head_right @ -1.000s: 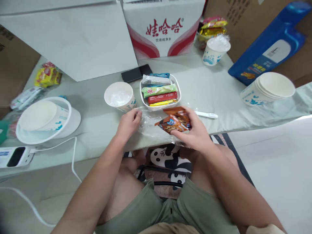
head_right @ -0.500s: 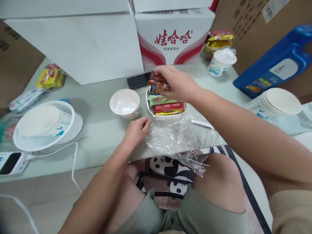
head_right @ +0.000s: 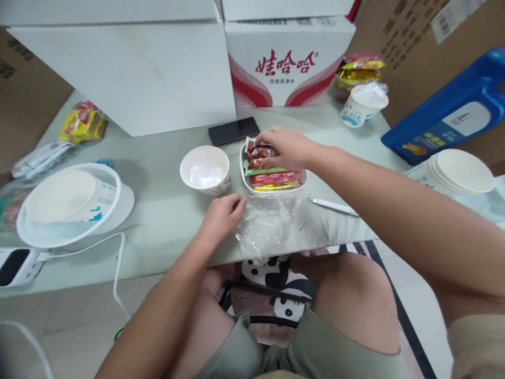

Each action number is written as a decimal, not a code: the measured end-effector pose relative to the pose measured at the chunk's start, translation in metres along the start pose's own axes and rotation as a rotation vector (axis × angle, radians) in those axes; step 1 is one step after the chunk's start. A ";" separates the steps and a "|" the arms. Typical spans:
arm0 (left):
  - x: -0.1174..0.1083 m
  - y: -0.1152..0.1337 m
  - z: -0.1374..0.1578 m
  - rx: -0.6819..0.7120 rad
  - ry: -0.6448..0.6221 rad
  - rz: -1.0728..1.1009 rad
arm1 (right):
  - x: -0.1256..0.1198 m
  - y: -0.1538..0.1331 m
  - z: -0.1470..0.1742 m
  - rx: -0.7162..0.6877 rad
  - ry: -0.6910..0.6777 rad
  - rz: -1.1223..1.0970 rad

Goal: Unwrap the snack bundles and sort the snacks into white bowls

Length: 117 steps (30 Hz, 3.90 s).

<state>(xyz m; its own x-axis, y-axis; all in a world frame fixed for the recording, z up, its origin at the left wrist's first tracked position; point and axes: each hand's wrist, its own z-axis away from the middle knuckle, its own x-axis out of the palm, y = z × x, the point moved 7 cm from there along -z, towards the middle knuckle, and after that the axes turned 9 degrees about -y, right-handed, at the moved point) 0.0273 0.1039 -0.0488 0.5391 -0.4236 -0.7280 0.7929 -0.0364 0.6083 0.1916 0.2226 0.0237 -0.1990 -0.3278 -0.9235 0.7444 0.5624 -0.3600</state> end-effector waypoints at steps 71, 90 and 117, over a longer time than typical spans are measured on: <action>-0.013 0.057 0.086 0.776 0.233 -0.159 | 0.104 -0.030 0.241 0.210 0.992 -0.774; -0.008 0.023 0.048 0.344 -0.141 0.127 | 0.106 -0.015 0.230 0.545 0.836 -0.483; -0.008 -0.003 0.042 0.031 -0.257 0.339 | 0.119 -0.008 0.235 0.700 0.671 -0.623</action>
<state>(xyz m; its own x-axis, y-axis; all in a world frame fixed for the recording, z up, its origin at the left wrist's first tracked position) 0.0090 0.0689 -0.0315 0.6764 -0.6277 -0.3854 0.5721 0.1181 0.8117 0.3117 0.0000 -0.0525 -0.7993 0.1875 -0.5710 0.5466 -0.1682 -0.8203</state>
